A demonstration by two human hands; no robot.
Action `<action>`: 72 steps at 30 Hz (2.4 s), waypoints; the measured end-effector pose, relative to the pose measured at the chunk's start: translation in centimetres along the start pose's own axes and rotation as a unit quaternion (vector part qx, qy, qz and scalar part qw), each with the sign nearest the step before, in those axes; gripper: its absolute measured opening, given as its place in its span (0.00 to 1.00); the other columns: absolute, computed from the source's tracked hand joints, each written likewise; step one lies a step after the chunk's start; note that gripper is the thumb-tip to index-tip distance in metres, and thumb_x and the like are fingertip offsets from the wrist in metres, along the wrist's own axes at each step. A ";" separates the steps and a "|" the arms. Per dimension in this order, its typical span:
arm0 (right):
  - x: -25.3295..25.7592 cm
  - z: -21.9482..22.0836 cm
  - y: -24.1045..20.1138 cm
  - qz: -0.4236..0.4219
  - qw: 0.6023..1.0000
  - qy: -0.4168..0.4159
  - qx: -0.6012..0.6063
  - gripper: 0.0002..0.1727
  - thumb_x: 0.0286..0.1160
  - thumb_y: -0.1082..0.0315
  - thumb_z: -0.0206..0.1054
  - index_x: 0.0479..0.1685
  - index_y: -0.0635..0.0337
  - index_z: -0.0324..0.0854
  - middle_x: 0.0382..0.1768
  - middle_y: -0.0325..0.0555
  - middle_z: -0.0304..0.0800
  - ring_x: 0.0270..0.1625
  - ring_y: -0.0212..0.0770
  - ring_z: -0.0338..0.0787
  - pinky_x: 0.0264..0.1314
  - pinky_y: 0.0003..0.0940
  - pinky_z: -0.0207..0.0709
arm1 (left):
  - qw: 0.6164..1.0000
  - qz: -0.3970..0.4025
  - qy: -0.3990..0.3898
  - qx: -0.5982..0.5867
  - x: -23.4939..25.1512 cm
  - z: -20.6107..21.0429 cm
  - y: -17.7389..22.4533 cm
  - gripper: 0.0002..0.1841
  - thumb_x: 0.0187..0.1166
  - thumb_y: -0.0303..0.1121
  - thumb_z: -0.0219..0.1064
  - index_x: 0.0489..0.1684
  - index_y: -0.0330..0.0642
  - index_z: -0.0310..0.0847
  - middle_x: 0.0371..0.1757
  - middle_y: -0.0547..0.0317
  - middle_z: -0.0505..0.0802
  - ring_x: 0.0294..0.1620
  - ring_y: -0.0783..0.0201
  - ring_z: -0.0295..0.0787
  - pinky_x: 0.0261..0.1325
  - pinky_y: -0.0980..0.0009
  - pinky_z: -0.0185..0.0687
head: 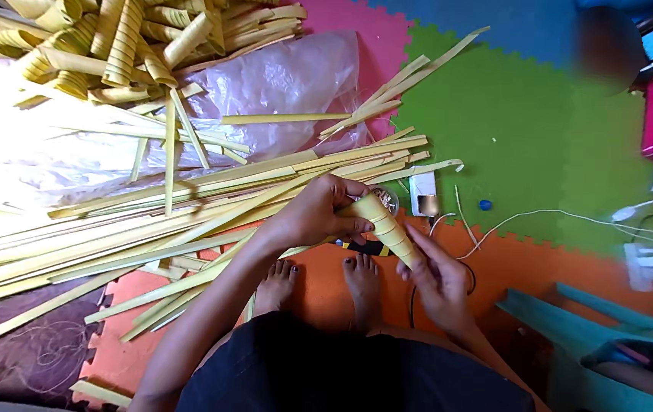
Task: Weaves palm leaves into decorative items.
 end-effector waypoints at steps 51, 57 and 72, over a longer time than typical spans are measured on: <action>-4.3 -0.5 3.6 0.322 0.899 -0.049 0.291 0.18 0.94 0.58 0.44 0.58 0.47 0.81 0.27 0.25 0.87 0.14 0.11 0.70 0.16 0.06 0.64 | 0.998 -0.037 0.029 -0.034 -0.8 -0.2 -1.0 0.11 0.77 0.16 0.68 0.54 0.34 0.83 0.27 0.56 0.94 0.26 0.68 0.94 0.36 0.76 0.91; -3.5 -1.4 3.8 0.043 0.999 -0.010 0.015 0.23 0.91 0.54 0.56 0.77 0.51 0.79 0.58 0.31 0.88 0.47 0.18 0.86 0.48 0.15 0.81 | 0.997 -0.049 0.056 -0.020 -1.0 0.2 -0.9 0.11 0.77 0.15 0.67 0.54 0.34 0.84 0.28 0.55 0.93 0.27 0.67 0.93 0.37 0.75 0.92; -2.0 -0.7 2.1 0.205 0.962 0.025 0.178 0.20 0.95 0.61 0.43 0.48 0.49 0.85 0.29 0.29 0.93 0.21 0.17 0.82 0.23 0.11 0.74 | 0.987 0.106 0.102 0.060 -1.8 -1.1 1.2 0.08 0.75 0.18 0.69 0.48 0.32 0.84 0.26 0.63 0.91 0.25 0.78 0.88 0.33 0.84 0.85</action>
Point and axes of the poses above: each hand's wrist, its own x-axis towards the middle knuckle, its own z-axis out of the palm, y = z × x, the point moved 5 cm from there along x, towards the middle knuckle
